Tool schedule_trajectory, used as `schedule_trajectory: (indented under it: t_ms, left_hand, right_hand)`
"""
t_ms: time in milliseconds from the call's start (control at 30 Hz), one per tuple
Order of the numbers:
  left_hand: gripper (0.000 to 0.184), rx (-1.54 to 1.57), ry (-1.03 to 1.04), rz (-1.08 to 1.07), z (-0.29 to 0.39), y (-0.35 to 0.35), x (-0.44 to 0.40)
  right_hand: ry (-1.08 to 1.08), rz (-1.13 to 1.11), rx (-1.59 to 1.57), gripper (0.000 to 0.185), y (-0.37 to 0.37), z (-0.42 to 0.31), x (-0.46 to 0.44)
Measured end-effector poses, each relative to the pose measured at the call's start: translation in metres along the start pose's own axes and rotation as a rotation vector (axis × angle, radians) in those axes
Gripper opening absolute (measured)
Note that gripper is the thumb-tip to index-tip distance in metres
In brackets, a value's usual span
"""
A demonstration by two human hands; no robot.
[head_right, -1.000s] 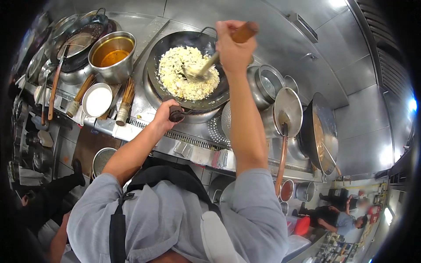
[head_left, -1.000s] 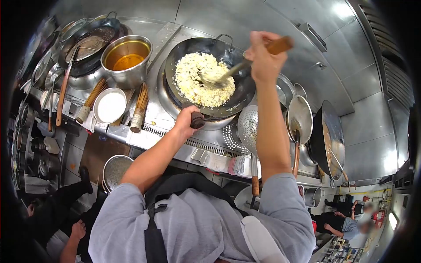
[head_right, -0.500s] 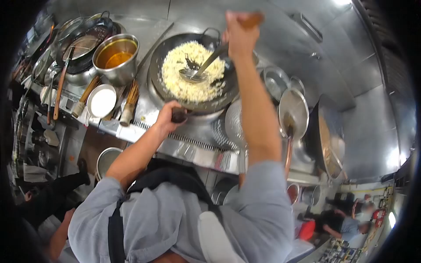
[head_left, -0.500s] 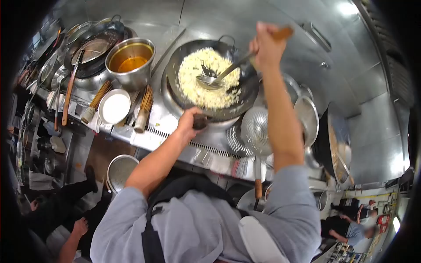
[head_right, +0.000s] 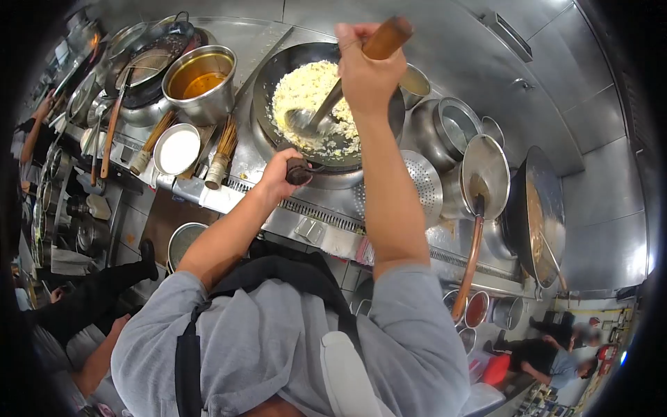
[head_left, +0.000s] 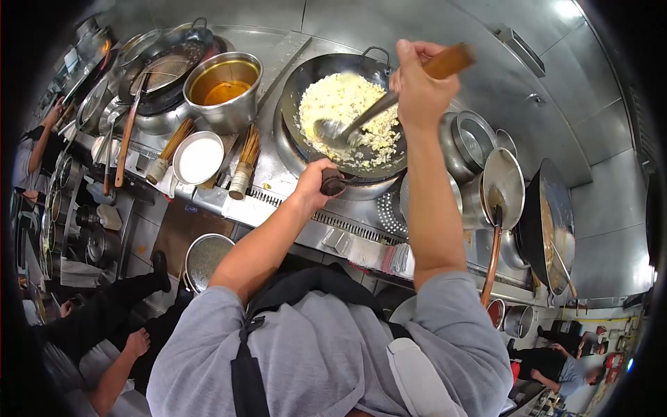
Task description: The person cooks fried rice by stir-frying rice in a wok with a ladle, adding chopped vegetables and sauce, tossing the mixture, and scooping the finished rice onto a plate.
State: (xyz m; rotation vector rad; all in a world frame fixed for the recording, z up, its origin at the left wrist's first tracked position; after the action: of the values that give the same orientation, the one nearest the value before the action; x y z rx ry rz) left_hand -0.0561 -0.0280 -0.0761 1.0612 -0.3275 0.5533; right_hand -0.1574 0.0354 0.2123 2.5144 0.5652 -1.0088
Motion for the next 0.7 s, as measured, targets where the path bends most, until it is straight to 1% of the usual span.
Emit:
schedule_trajectory:
  t_ms: [33, 67, 133, 167, 267, 367, 467, 500, 600, 667, 700]
  left_hand:
    - [0.013, 0.009, -0.053, 0.000, -0.003, -0.004, -0.007]
    - [0.013, 0.003, -0.061, 0.014, -0.007, -0.006, -0.006]
    - [0.013, 0.001, -0.050, 0.031, -0.005, -0.004, -0.002]
    - [0.013, 0.014, -0.044, 0.006, -0.002, 0.000, -0.001]
    - [0.014, 0.018, -0.028, 0.028, -0.005, -0.002, -0.006]
    - [0.015, 0.019, -0.031, 0.016, -0.003, -0.002, -0.002]
    - [0.016, -0.001, -0.020, 0.034, -0.002, 0.001, 0.002]
    - [0.016, -0.013, -0.027, 0.028, -0.002, 0.001, 0.000]
    - [0.017, -0.027, -0.048, 0.022, -0.003, -0.007, -0.007]
    - [0.017, -0.028, -0.076, -0.011, -0.004, -0.003, -0.008]
    - [0.014, -0.062, -0.092, 0.019, 0.000, 0.003, 0.002]
  right_hand:
    - [0.042, 0.002, 0.014, 0.019, -0.011, 0.034, -0.015]
    - [0.074, 0.000, 0.030, 0.019, -0.025, 0.053, -0.036]
    - [0.119, -0.024, 0.084, 0.021, -0.037, 0.026, -0.038]
    - [0.137, -0.050, 0.108, 0.021, -0.036, 0.016, -0.044]
    - [0.031, -0.105, 0.253, 0.017, -0.057, 0.041, -0.049]
    - [0.004, 0.277, 0.042, 0.012, -0.099, 0.044, -0.131]
    - [-0.114, 0.229, -0.143, 0.008, -0.097, 0.043, -0.096]
    - [-0.074, 0.152, -0.114, 0.011, -0.074, 0.062, -0.058]
    - [0.205, -0.099, -0.253, 0.015, -0.043, 0.057, -0.053]
    - [0.260, -0.074, -0.248, 0.020, -0.034, 0.003, -0.077]
    - [0.283, -0.077, -0.250, 0.023, -0.028, -0.012, -0.086]
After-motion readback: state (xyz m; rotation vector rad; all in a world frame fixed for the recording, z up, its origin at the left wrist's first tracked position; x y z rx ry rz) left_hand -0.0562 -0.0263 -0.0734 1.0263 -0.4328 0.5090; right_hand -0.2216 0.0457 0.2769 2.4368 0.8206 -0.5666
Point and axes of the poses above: each hand's wrist, its own x-axis away from the middle knuckle, its own y-axis out of the palm, z = x × y, the point moved 4 cm from there along -x, towards the middle knuckle, and after that the axes turned 2 degrees about x, right-handed, at the moved point
